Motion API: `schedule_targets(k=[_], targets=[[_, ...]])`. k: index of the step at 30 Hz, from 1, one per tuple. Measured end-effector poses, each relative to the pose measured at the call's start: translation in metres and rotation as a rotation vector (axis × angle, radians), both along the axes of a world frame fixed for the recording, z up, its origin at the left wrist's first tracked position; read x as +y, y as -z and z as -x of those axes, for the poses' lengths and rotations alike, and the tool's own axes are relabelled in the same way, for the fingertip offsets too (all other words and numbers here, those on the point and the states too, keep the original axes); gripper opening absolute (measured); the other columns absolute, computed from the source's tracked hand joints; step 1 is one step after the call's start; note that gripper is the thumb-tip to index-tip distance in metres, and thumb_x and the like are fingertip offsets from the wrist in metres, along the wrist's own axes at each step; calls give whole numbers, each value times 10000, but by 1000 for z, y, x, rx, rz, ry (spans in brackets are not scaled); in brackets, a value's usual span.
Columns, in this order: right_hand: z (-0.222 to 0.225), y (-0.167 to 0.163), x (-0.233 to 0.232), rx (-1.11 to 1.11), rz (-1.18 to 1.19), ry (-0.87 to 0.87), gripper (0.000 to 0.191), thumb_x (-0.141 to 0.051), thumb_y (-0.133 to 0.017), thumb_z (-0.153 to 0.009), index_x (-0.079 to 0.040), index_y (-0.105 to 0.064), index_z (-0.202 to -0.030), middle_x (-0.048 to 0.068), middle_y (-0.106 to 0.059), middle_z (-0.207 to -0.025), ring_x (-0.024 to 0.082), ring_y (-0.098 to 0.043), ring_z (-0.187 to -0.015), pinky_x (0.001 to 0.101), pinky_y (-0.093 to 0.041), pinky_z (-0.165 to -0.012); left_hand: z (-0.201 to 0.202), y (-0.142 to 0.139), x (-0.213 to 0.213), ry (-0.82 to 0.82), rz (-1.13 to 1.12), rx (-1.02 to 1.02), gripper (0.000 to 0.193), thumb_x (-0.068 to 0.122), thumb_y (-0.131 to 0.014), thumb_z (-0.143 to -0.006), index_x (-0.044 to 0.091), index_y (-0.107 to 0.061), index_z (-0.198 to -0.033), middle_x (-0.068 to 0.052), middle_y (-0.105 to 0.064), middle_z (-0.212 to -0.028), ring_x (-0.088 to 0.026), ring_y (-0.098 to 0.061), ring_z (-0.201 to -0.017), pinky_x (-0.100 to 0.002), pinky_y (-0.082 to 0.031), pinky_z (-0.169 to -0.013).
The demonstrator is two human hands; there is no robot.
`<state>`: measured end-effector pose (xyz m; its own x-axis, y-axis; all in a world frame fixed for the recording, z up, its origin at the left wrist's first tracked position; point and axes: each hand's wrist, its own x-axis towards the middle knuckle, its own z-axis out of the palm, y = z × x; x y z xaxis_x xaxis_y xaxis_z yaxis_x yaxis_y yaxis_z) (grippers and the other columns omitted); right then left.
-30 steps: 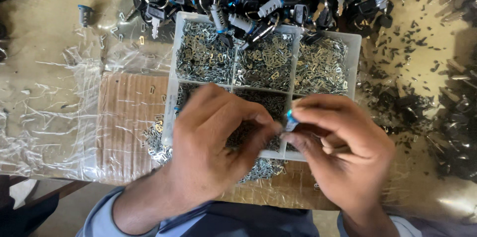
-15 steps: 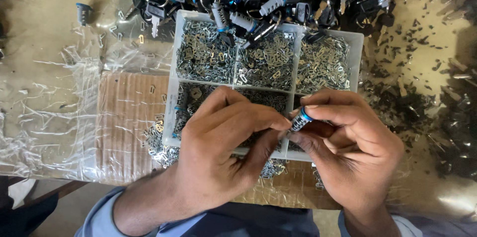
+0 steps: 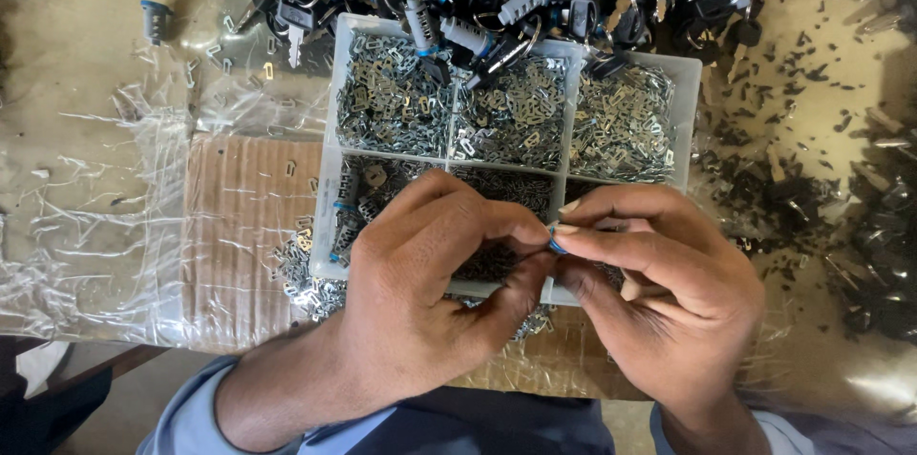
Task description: The person sits at a workbench assembling lock plug components. They pick small metal pins and springs from a compartment tray and insert them one at a time into a cylindrical lock body held in the other hand, repeating the cycle and setting finished assemblies aside.
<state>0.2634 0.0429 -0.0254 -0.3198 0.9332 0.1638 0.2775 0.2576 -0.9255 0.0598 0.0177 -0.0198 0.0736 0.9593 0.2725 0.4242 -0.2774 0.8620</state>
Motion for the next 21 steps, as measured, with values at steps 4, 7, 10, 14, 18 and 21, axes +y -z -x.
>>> schedule_targets(k=[4, 7, 10, 14, 18, 21], targets=[[1, -1, -1, 67, 90, 77, 313, 112, -785, -827, 47, -685, -1116, 178, -687, -1222, 131, -721, -977, 187, -613, -769, 2, -1, 7, -62, -154, 194, 194, 130, -834, -938, 84, -716, -1085, -40, -729, -1029, -203, -652, -956, -347, -516, -834], [2, -1, -3, 143, 110, 96, 319, 106, -777, -888, 67, -646, -1177, 190, -666, -1260, 131, -720, -1010, 200, -628, -843, 0, 1, 12, 0, -169, 559, 205, 207, -811, -833, 67, -730, -959, -64, -713, -911, -280, -597, -841, -417, -457, -745], [3, -1, -3, 186, 109, 75, 322, 110, -770, -917, 73, -628, -1204, 194, -650, -1280, 141, -714, -1057, 204, -640, -868, 1, 1, 11, 61, -95, 490, 145, 212, -808, -913, 88, -731, -922, -67, -692, -878, -311, -615, -880, -464, -448, -792], [2, 0, -4, 212, 146, 113, 304, 95, -761, -862, 65, -615, -1127, 192, -629, -1279, 165, -710, -1085, 237, -649, -911, 1, -3, 7, -36, -78, 207, 156, 110, -819, -911, 57, -711, -1011, -43, -726, -974, -232, -654, -884, -386, -541, -787], [-2, 5, -5, 167, 82, 43, 272, 96, -767, -922, 66, -630, -1156, 199, -643, -1258, 148, -729, -1023, 187, -650, -803, -5, -4, 1, -84, 66, -133, 216, 27, -822, -865, 20, -687, -1033, -59, -718, -980, -155, -744, -871, -282, -623, -738], [-6, 10, -6, 189, 64, 16, 256, 96, -763, -927, 63, -631, -1144, 194, -639, -1243, 143, -737, -1002, 178, -653, -788, -6, 0, -2, -55, 32, -144, 195, 53, -848, -897, 42, -699, -1022, -50, -729, -982, -135, -734, -862, -257, -631, -726]])
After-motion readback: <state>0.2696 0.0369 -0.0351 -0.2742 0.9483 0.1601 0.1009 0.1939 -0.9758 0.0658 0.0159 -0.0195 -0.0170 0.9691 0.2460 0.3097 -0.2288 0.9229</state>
